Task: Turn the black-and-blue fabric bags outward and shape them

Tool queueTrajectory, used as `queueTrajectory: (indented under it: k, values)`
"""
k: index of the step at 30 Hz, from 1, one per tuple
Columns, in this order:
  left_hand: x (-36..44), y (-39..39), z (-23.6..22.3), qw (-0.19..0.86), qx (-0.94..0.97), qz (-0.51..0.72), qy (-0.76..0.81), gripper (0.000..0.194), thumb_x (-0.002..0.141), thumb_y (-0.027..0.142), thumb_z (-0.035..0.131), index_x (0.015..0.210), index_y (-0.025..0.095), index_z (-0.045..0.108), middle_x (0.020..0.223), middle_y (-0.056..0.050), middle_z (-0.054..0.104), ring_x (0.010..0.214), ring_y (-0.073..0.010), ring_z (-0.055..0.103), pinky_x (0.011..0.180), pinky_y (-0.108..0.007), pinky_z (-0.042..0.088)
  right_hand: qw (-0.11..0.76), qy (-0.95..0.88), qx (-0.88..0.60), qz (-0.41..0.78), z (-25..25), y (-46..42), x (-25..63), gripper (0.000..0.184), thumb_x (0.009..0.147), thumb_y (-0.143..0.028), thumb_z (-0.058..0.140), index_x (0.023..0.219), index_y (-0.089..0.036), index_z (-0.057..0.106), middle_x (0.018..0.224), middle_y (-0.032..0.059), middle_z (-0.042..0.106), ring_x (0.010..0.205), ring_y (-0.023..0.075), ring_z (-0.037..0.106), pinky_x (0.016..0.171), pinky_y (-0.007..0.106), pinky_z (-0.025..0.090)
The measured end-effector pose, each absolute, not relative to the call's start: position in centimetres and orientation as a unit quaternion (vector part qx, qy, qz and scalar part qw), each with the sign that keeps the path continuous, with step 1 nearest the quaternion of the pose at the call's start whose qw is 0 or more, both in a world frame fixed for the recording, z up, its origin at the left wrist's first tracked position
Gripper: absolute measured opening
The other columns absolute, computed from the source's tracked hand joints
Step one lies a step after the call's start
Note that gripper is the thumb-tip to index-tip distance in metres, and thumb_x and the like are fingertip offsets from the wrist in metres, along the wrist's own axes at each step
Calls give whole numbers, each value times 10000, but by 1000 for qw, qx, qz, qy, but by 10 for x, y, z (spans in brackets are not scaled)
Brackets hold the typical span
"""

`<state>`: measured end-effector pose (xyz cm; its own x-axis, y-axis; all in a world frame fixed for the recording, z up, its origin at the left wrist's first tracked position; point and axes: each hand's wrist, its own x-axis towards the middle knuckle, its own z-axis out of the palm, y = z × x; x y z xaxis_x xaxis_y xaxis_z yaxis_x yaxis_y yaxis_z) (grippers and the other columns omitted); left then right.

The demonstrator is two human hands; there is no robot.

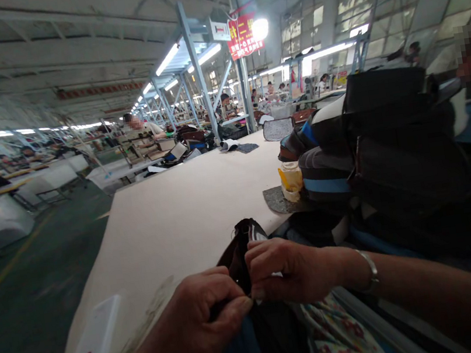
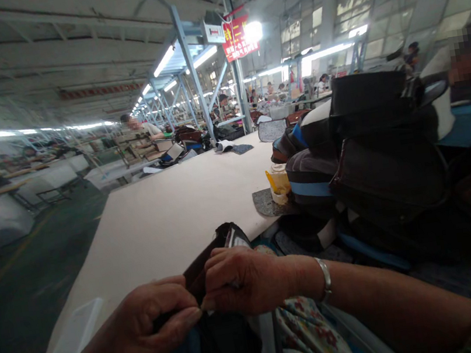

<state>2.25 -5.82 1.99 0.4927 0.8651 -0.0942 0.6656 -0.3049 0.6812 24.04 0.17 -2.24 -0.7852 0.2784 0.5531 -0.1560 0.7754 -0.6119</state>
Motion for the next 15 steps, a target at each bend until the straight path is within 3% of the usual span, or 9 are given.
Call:
queueTrajectory:
  k: [2,5,7,10,15]
  values:
    - [17,-52,22,359,794,130,474,300,922,422,549,787,179,661,782,15,588,711,-119,528,644,-243,377,311,-874,-53,371,-20,2,243,295,968,-287,542,706,-164,484,708,-6,474,725,118,452,753,273,396]
    - [5,-34,26,415,790,147,427,419,988,514,407,971,203,688,904,-2,626,834,-146,565,753,-255,410,264,-843,-111,455,-16,1,246,353,997,-391,505,731,-159,480,746,-20,434,721,106,411,708,260,360]
    - [0,-22,27,441,790,171,390,463,1023,483,324,970,195,683,972,-13,625,907,-150,576,843,-261,413,235,-798,-160,531,-15,0,246,419,996,-487,473,730,-164,448,720,-39,374,661,92,338,614,248,308]
    - [-2,-9,28,454,797,156,367,448,1022,462,360,899,173,679,1003,-20,611,930,-152,577,878,-260,407,224,-746,-206,593,-13,-1,243,471,965,-559,491,715,-165,426,666,-59,310,606,77,256,530,245,226]
    - [-1,2,31,458,812,80,353,439,994,501,427,876,157,673,939,-13,597,866,-146,541,824,-259,405,197,-786,-219,544,-8,1,240,463,924,-511,583,669,-155,436,606,-78,282,562,58,233,472,220,207]
